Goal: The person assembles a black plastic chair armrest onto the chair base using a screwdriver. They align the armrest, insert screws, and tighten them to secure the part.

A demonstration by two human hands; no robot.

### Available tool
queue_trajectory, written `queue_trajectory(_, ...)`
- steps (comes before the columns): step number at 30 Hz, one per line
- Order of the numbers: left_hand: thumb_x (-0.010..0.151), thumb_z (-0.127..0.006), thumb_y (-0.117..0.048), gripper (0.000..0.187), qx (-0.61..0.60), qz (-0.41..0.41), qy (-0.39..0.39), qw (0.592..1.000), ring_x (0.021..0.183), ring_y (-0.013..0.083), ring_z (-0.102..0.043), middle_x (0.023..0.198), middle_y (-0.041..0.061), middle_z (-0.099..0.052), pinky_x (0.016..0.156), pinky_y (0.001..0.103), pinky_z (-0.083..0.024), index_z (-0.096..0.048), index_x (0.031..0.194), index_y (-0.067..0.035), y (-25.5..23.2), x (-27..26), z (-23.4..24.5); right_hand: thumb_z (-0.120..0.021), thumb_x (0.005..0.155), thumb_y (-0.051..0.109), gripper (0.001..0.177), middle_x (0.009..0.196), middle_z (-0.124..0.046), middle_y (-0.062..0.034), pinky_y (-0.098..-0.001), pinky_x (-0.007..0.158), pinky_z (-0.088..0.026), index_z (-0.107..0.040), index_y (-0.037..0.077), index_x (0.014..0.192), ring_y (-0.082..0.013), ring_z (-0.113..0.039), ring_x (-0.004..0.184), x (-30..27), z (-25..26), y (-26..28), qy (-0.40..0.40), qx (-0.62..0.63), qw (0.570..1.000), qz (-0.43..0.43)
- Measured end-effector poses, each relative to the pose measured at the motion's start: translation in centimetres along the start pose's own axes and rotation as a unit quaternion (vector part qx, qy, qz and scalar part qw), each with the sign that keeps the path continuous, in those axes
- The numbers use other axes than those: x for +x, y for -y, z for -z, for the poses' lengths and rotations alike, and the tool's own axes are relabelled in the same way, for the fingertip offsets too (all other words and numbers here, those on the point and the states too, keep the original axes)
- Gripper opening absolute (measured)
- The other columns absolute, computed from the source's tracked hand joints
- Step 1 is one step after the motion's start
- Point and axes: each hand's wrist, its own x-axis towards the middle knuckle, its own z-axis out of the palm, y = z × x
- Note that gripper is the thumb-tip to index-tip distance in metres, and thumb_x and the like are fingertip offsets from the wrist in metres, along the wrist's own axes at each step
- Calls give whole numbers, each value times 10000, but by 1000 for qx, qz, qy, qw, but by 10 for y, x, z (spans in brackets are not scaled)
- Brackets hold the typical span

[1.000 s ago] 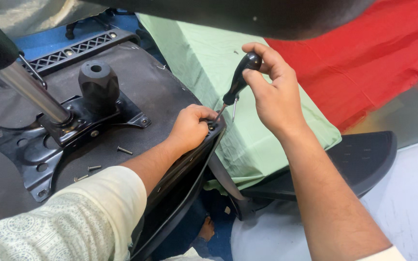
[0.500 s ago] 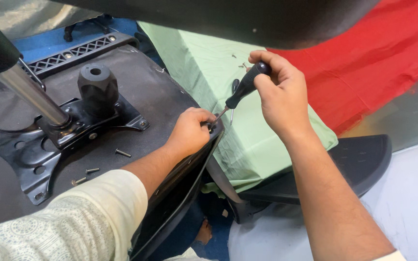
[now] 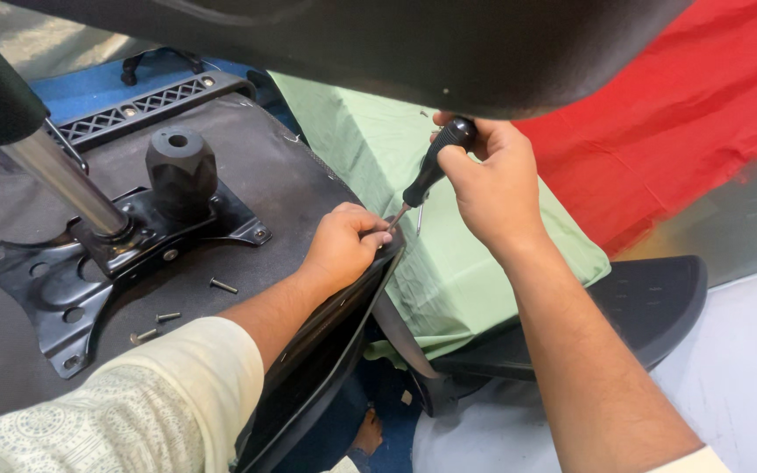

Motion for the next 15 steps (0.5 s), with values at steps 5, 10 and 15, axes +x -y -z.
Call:
queue_trajectory(5,766,-810,-153,136,7,22,1,1000,893,267,-672,849,99,-719,809,378,-530,-795,870,-65,0,0,0,-740,897,165,363,1099,-611,-12,-278,904,-530,-711,2,1220,-109,-624,945,-2,-4,4,-12,-40,999,2)
queue_trajectory(10,750,-823,-168,150,13,6,-5,1000,896,272,-672,846,100,-724,812,378,-529,-799,859,-68,-4,-1,3,-786,907,165,369,1071,-626,-40,-282,882,-562,-724,22,1241,-111,-644,939,-3,0,11,-7,-83,997,-1)
queue_trajectory(15,730,-855,-191,205,20,49,2,999,897,277,-676,912,129,-701,809,376,-536,-789,871,-57,-10,-2,2,-676,906,34,441,1148,-681,-31,-284,967,-546,-580,2,1335,-102,-648,1058,-7,4,7,13,42,999,8)
